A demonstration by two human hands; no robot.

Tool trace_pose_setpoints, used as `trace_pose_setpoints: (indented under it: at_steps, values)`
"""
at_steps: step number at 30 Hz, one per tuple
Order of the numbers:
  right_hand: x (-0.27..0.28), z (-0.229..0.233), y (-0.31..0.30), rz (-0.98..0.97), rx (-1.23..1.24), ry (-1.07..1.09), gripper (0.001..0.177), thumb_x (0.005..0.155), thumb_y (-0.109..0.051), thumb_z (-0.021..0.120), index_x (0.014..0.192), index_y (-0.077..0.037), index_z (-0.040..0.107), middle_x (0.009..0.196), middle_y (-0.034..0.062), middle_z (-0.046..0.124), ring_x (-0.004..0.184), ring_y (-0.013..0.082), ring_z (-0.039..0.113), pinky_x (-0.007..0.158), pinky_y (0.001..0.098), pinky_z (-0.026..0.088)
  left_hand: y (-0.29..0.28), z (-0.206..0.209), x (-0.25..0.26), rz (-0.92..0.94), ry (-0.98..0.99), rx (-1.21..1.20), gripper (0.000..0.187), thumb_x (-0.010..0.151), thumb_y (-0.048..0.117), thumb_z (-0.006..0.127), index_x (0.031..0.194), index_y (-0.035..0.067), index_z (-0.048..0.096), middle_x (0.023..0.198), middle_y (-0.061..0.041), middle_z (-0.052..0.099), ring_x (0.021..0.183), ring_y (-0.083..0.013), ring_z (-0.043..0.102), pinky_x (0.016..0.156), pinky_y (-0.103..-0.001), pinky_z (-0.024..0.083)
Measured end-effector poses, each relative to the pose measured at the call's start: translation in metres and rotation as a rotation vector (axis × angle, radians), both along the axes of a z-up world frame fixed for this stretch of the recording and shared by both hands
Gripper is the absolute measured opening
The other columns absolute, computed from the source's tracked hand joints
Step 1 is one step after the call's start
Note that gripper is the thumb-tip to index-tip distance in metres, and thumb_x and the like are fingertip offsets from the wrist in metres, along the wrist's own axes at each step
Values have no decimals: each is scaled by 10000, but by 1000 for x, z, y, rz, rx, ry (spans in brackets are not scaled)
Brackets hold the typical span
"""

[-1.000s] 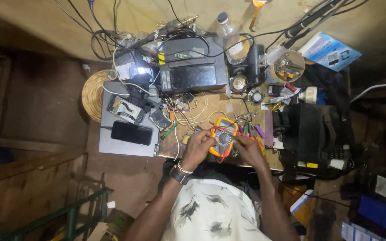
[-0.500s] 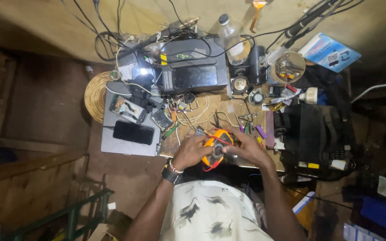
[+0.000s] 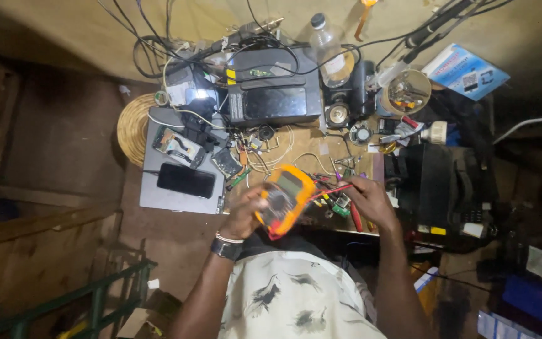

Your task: The person walks to a cluttered workbench and begins working on a small electronic component. They use a multimeter to test the component and then use pliers to strip the ends of a wire.

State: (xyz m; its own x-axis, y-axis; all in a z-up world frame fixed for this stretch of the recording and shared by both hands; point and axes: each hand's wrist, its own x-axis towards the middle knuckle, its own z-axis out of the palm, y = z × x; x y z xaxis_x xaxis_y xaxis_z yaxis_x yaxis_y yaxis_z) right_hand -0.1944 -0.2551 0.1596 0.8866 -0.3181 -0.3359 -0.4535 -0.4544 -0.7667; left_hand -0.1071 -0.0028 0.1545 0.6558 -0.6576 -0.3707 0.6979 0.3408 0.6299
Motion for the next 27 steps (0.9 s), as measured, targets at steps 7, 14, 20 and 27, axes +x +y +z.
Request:
trace_pose_setpoints:
  at_steps: [7,14,20,27]
  values:
    - [-19,10,-10,-79,-44,-19,103,748,-175,631,837,-170,681,570,126,584,585,208,572,591,329,451,12,11,28,345,50,-152,318,694,224,562,962,54,567,793,-128,637,692,-217,632,557,-289,538]
    - [-26,15,-13,-84,140,-127,80,679,-119,690,754,-94,676,490,60,505,525,122,449,494,264,401,13,29,31,301,293,-383,362,731,330,526,858,1,609,688,-199,607,551,-308,595,384,-267,413]
    - [-25,13,-17,-142,349,-178,30,706,-46,639,680,-32,633,449,11,438,449,88,401,435,207,361,13,40,28,156,308,-517,195,627,206,516,715,58,608,685,-179,609,630,-357,616,578,-431,540]
    - [8,38,-8,-188,29,-46,224,764,-249,671,623,-76,653,490,115,548,472,186,471,503,316,388,-1,69,24,-510,-452,397,263,563,200,644,751,16,654,489,-21,470,511,-149,482,448,-239,397]
